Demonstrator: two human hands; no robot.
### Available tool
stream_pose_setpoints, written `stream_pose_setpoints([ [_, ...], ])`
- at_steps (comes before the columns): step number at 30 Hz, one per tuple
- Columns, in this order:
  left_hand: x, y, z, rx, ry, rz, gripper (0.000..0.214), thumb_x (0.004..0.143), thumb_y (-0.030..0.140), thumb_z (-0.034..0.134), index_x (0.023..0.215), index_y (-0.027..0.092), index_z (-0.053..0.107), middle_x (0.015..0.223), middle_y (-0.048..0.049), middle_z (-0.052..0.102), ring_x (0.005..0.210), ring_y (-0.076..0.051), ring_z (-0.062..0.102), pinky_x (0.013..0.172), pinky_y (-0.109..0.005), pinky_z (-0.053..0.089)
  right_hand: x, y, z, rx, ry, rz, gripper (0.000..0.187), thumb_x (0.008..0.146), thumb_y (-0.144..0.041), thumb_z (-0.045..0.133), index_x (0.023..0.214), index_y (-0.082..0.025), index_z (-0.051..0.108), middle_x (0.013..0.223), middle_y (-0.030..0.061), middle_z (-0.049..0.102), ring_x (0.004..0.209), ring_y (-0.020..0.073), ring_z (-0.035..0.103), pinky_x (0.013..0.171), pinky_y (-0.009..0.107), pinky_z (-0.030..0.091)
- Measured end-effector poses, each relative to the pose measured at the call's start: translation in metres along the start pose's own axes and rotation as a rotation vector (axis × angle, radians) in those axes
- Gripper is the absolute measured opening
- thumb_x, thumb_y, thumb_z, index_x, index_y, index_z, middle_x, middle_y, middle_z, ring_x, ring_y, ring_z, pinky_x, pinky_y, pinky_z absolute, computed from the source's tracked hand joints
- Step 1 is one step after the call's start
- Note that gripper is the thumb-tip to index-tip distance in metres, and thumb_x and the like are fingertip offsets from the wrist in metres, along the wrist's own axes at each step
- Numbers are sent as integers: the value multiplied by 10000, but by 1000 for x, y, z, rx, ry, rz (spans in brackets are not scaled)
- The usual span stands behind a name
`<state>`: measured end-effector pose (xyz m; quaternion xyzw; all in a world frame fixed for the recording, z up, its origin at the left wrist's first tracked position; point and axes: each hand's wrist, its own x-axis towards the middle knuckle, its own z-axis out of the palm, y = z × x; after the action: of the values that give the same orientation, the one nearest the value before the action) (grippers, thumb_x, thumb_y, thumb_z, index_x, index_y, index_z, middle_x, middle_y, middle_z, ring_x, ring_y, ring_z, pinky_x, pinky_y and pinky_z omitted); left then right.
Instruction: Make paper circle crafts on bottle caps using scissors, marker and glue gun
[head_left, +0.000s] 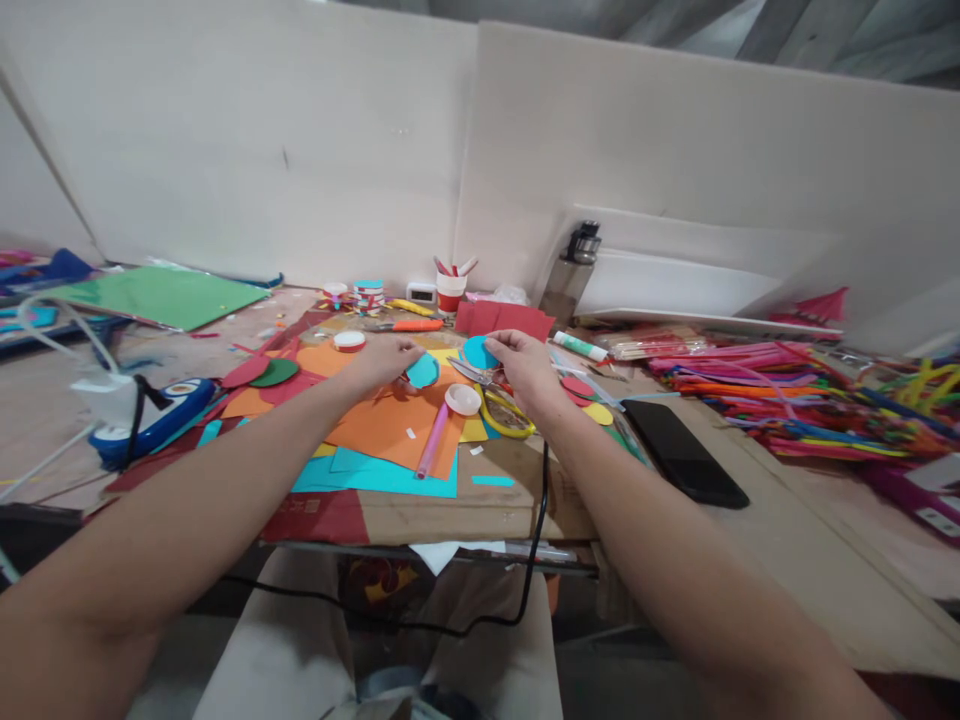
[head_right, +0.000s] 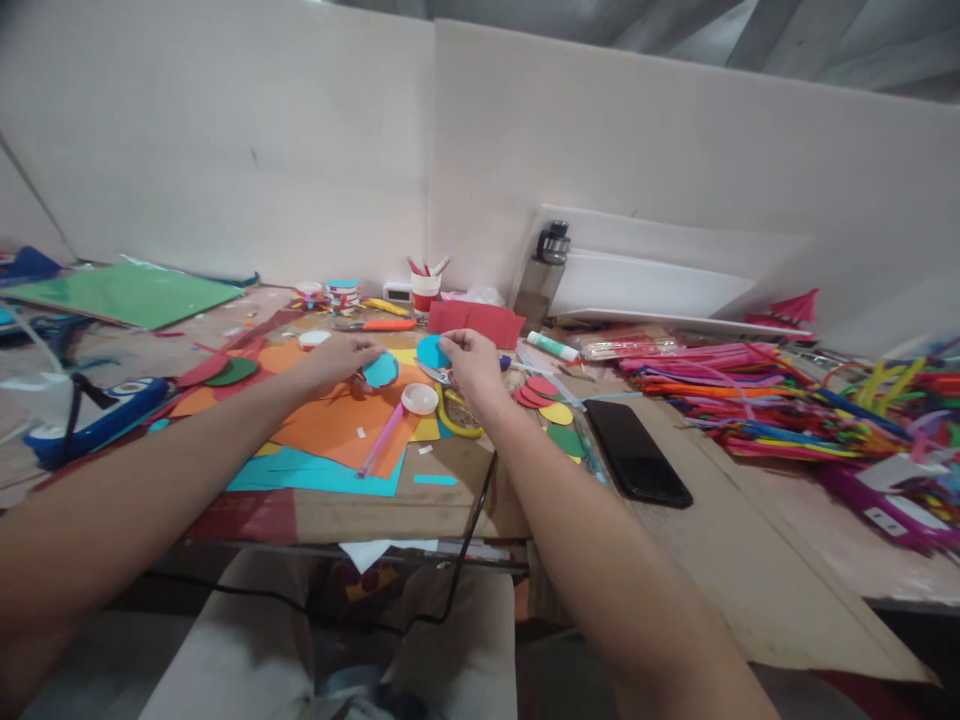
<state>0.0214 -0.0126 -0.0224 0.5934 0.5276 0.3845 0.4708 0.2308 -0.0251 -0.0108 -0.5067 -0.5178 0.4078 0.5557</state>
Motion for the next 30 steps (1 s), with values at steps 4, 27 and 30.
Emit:
stream_pose_setpoints([
  [4,0,-6,-1,283,-33,72,214,805,358,641,811,152,698,593,-44,662,395,-155,569,406,-239,414,-3,0,2,-47,-36,9,118,744,-274,686,791,-176,641,565,-51,541,424,72,422,381,218,309],
  [27,-10,8,19,-294,-262,258,369,737,464,775,849,131,663,598,-6,628,503,-76,519,507,-209,379,-20,-8,9,-35,-117,-171,257,717,-404,718,850,-193,659,725,-9,636,588,97,515,510,226,415],
  [30,-8,8,17,-300,-224,226,323,743,422,768,823,129,657,584,-7,627,496,-73,524,496,-204,370,-20,-9,10,-19,-164,-150,307,709,-434,723,897,-204,644,724,-21,622,586,99,521,511,228,425],
])
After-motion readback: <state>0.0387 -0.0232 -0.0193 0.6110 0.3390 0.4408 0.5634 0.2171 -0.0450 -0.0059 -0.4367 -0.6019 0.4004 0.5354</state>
